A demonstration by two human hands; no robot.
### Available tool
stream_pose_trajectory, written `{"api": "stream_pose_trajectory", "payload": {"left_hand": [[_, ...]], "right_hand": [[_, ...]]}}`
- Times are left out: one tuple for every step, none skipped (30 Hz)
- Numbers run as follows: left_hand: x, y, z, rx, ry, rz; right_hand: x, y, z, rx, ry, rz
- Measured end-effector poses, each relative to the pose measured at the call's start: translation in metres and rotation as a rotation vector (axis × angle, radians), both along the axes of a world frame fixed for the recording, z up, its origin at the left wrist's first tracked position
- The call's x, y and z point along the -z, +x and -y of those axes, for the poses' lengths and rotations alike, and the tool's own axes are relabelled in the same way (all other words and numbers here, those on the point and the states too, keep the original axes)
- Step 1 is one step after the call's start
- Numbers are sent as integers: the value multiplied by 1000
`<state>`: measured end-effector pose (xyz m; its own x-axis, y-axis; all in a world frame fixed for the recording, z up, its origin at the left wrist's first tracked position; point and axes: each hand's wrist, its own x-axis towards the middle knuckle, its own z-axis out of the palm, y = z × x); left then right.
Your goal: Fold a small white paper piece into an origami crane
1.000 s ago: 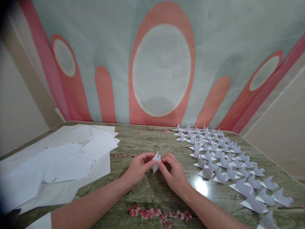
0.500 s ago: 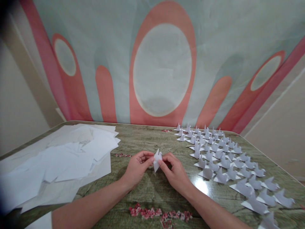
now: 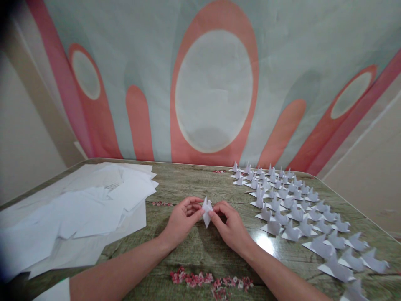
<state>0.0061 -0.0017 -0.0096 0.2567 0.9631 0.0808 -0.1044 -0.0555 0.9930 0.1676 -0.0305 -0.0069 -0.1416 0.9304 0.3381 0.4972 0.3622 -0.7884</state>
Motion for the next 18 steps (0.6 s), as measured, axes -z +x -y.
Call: {"api": "stream_pose_trajectory", "payload": {"left_hand": [[0, 0, -1, -8, -11, 10], [0, 0, -1, -17, -18, 20], [0, 0, -2, -24, -22, 28], [0, 0, -3, -27, -23, 36], [0, 0, -3, -28, -22, 42], [0, 0, -4, -29, -18, 47], [0, 0, -4, -29, -14, 48], [-1, 0, -4, -30, -11, 48], [-1, 0, -4, -35, -7, 47], [-2, 0, -3, -40, -5, 46], [-2, 0, -3, -44, -4, 46], [-3, 0, -2, -45, -3, 47], [-3, 0, -2, -45, -1, 49], [-4, 1, -2, -45, 1, 50], [-4, 1, -2, -44, 2, 51], [-4, 0, -2, -44, 2, 49], [-4, 0, -2, -47, 0, 47], [-4, 0, -3, -51, -3, 44]], "right_hand": [[0, 0, 0, -8, -31, -28], [0, -1, 1, -17, -65, -54], [1, -1, 1, -22, -95, -69], [2, -2, 1, -25, -117, -72], [3, -2, 1, -26, -127, -62], [4, -2, 1, -29, -127, -42], [5, -3, 1, -32, -121, -19], [6, -3, 1, -37, -115, 4], [6, -3, 1, -42, -109, 25], [6, -4, 2, -46, -104, 47], [5, -4, 2, -45, -100, 71], [5, -4, 3, -41, -96, 95], [5, -5, 3, -35, -93, 116], [5, -5, 4, -31, -89, 134], [4, -5, 4, -31, -83, 146], [4, -5, 4, -34, -75, 154], [4, -4, 3, -38, -66, 159], [5, -3, 2, -38, -48, 162]]}}
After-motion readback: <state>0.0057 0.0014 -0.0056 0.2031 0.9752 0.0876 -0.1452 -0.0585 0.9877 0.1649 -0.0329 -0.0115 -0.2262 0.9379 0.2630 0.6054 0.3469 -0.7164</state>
